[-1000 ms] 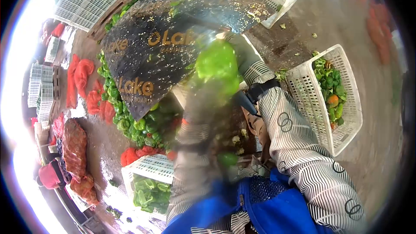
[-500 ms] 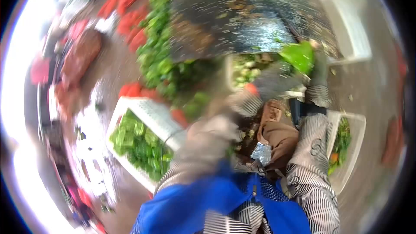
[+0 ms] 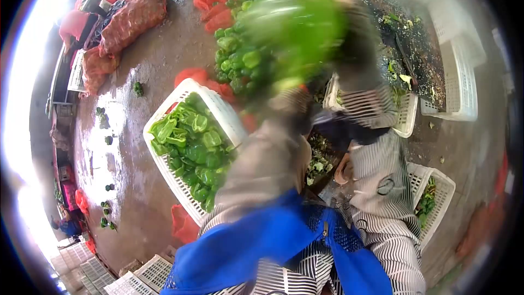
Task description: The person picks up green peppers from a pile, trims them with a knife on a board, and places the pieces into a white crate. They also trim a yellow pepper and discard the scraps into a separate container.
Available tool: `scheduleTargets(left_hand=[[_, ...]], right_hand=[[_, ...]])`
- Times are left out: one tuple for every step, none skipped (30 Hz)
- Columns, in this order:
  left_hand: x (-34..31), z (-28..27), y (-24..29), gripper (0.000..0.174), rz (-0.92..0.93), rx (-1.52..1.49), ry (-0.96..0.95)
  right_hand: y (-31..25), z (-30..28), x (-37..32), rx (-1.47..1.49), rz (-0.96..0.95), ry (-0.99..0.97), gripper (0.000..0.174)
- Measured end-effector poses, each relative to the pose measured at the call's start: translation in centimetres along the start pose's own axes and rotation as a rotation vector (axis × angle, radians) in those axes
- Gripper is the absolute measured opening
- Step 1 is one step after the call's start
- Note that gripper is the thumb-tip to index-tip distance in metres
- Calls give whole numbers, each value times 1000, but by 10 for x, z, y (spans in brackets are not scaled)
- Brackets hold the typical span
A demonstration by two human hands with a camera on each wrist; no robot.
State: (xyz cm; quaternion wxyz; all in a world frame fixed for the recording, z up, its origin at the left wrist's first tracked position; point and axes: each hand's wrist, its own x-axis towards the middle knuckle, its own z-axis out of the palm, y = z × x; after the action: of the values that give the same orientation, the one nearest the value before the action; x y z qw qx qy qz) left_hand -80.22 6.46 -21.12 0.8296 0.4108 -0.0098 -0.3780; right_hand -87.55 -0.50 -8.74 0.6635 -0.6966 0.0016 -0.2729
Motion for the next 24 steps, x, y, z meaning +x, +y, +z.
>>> scheduleTargets(left_hand=[[-19,-5,14,22,23,78,-16],[-37,-9,28,23,57,194,-32],[-53,-15,44,24,118,368,-30],[-64,-22,59,25,216,629,-17],[-75,-33,77,26,352,1043,-4],[-78,-44,91,27,454,1446,33],[-81,-57,100,28,526,1756,94],[-79,-74,109,29,504,1871,157],[-63,-100,113,27,299,1713,286],[-47,-127,117,30,120,1547,433],[-24,-163,119,30,115,1546,422],[2,-201,117,33,110,1637,494],[25,-227,113,37,99,1733,564],[43,-238,108,37,80,1742,547],[61,-248,102,43,-50,1748,564],[80,-258,94,49,-184,1752,581],[102,-264,83,52,-273,1739,638],[122,-274,72,52,-289,1751,624],[138,-287,59,56,-261,1782,612],[152,-300,45,60,-234,1813,598],[169,-317,31,62,-255,1893,602],[180,-319,22,62,-272,1900,591],[189,-319,10,63,-301,2056,602],[191,-322,1,62,-309,2144,630]], right_hand=[[-15,28,1,-39,-136,-186,30],[-26,49,6,-41,-241,-338,29],[-33,72,9,-31,-333,-478,28],[-35,83,15,-16,-383,-553,28],[-37,87,22,-5,-434,-562,27],[-39,78,29,-3,-470,-528,27],[-33,62,29,-114,-518,-360,27],[-30,38,29,-143,-380,-354,28],[-24,5,32,-174,-240,-344,29],[-1,-32,35,-298,-174,-269,29],[12,-60,26,-404,50,-120,28],[40,-102,24,-497,71,-65,29],[56,-132,18,-473,232,32,30],[74,-160,9,-443,394,132,33],[94,-195,1,-548,362,138,31],[112,-227,-5,-653,333,141,30],[124,-245,-6,-717,459,247,31],[136,-265,-3,-779,582,355,32],[156,-299,-3,-777,599,362,32],[177,-340,-4,-915,436,338,34],[194,-365,-4,-1048,268,310,36],[203,-373,0,-1048,286,308,36],[208,-381,8,-1113,333,300,38],[217,-389,15,-1175,376,290,40]])
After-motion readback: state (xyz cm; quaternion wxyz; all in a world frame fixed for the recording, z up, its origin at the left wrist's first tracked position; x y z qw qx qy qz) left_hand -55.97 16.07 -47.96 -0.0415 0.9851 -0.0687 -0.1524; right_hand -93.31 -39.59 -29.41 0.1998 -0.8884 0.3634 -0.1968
